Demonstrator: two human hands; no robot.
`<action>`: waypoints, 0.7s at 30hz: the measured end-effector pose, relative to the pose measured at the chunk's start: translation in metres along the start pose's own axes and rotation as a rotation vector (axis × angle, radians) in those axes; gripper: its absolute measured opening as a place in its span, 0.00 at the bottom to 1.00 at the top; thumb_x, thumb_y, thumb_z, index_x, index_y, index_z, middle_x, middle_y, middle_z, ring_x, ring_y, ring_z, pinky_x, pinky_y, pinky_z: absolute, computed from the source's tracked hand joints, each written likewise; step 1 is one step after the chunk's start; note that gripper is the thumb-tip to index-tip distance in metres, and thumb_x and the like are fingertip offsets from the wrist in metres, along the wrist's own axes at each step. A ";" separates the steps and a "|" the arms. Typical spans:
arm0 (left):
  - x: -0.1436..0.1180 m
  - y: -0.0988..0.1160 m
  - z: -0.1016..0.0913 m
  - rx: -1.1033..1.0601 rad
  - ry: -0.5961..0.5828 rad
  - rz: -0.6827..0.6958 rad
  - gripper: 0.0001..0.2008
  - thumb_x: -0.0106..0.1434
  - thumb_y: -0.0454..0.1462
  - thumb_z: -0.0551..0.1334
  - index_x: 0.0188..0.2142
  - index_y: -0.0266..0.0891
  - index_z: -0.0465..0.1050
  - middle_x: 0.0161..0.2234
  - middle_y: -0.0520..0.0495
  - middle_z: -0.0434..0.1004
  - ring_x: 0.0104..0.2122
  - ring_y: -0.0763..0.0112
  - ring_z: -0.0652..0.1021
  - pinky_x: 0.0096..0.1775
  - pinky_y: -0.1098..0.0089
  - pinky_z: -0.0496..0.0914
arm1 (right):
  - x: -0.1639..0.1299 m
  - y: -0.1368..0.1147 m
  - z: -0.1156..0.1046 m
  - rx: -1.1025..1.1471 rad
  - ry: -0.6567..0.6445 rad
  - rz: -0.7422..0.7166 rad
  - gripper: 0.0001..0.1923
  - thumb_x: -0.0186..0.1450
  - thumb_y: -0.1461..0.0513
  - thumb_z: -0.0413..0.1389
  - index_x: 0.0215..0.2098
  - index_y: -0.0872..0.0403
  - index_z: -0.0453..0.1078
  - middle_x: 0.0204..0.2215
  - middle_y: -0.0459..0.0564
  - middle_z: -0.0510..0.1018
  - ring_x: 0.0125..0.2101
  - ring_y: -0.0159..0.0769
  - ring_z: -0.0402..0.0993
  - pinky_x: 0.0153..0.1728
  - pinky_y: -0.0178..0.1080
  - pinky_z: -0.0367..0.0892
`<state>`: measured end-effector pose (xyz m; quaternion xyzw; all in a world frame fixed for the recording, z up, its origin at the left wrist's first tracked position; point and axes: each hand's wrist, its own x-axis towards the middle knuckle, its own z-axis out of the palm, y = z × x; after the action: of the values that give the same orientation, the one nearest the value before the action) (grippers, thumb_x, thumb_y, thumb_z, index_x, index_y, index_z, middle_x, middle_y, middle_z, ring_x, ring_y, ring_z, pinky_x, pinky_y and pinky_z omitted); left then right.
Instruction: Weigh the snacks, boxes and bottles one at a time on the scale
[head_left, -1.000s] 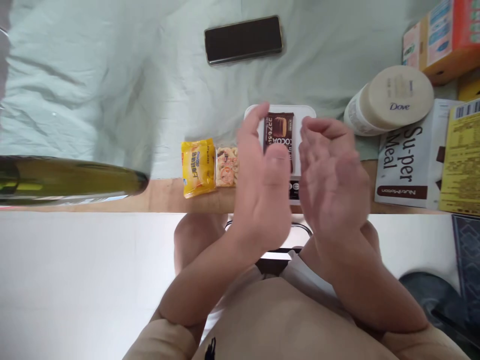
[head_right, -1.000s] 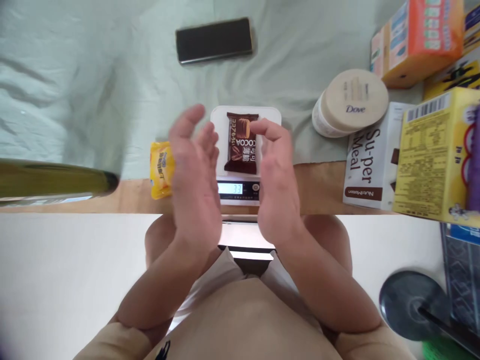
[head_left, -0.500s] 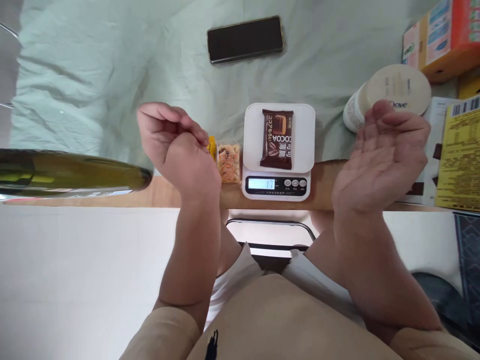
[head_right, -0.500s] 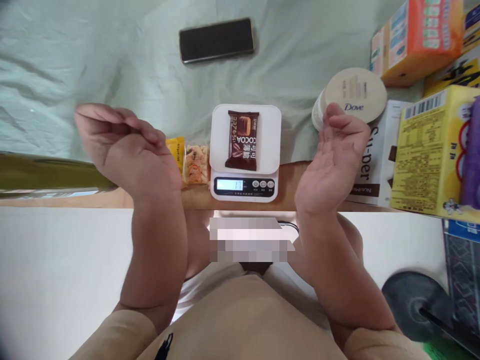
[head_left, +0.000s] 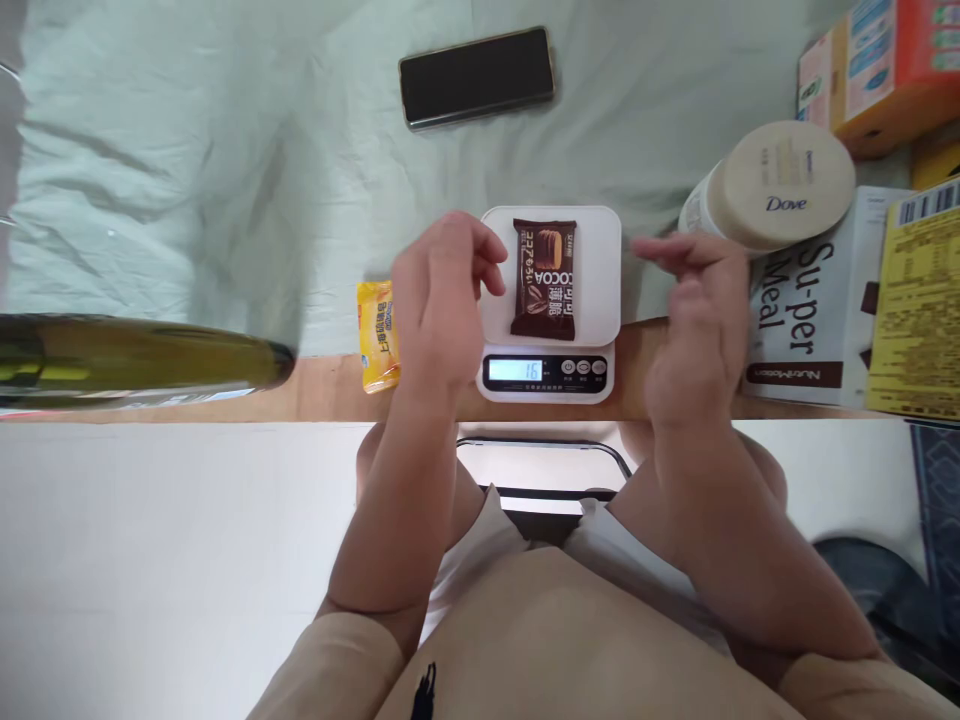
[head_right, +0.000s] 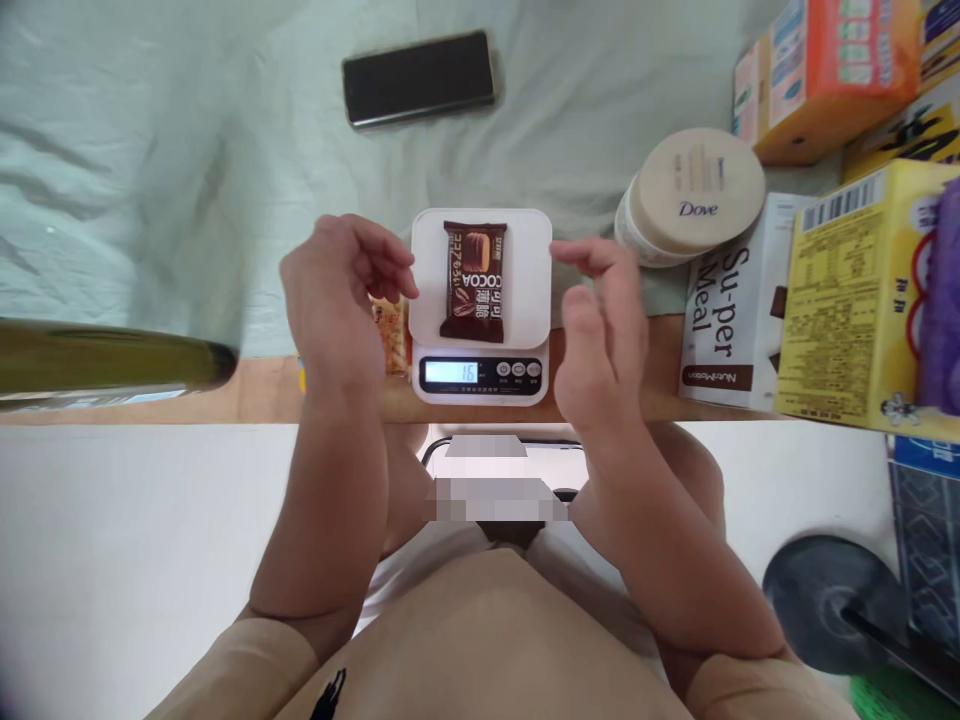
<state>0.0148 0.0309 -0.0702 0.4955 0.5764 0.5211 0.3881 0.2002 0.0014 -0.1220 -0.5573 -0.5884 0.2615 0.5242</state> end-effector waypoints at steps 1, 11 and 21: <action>-0.002 0.001 -0.001 0.047 -0.038 -0.018 0.21 0.75 0.41 0.50 0.26 0.45 0.70 0.25 0.45 0.72 0.30 0.61 0.72 0.37 0.56 0.64 | -0.003 -0.002 0.001 -0.024 -0.035 0.006 0.18 0.74 0.49 0.49 0.55 0.46 0.71 0.55 0.51 0.81 0.64 0.43 0.74 0.72 0.53 0.65; -0.013 -0.009 -0.006 0.343 -0.086 -0.015 0.32 0.75 0.64 0.48 0.35 0.44 0.76 0.37 0.44 0.82 0.39 0.56 0.78 0.42 0.56 0.65 | -0.011 -0.017 0.013 -0.333 -0.215 0.031 0.19 0.72 0.51 0.50 0.56 0.49 0.71 0.55 0.54 0.81 0.76 0.57 0.58 0.77 0.74 0.39; -0.004 0.006 -0.010 0.025 -0.047 -0.115 0.35 0.71 0.69 0.49 0.31 0.43 0.74 0.39 0.44 0.82 0.41 0.57 0.76 0.46 0.55 0.67 | -0.016 -0.036 0.027 -0.179 -0.245 0.026 0.23 0.76 0.45 0.41 0.62 0.43 0.63 0.66 0.50 0.75 0.78 0.46 0.56 0.80 0.65 0.47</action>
<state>0.0065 0.0245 -0.0633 0.4786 0.6012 0.4788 0.4247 0.1592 -0.0146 -0.1039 -0.5733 -0.6615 0.2811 0.3934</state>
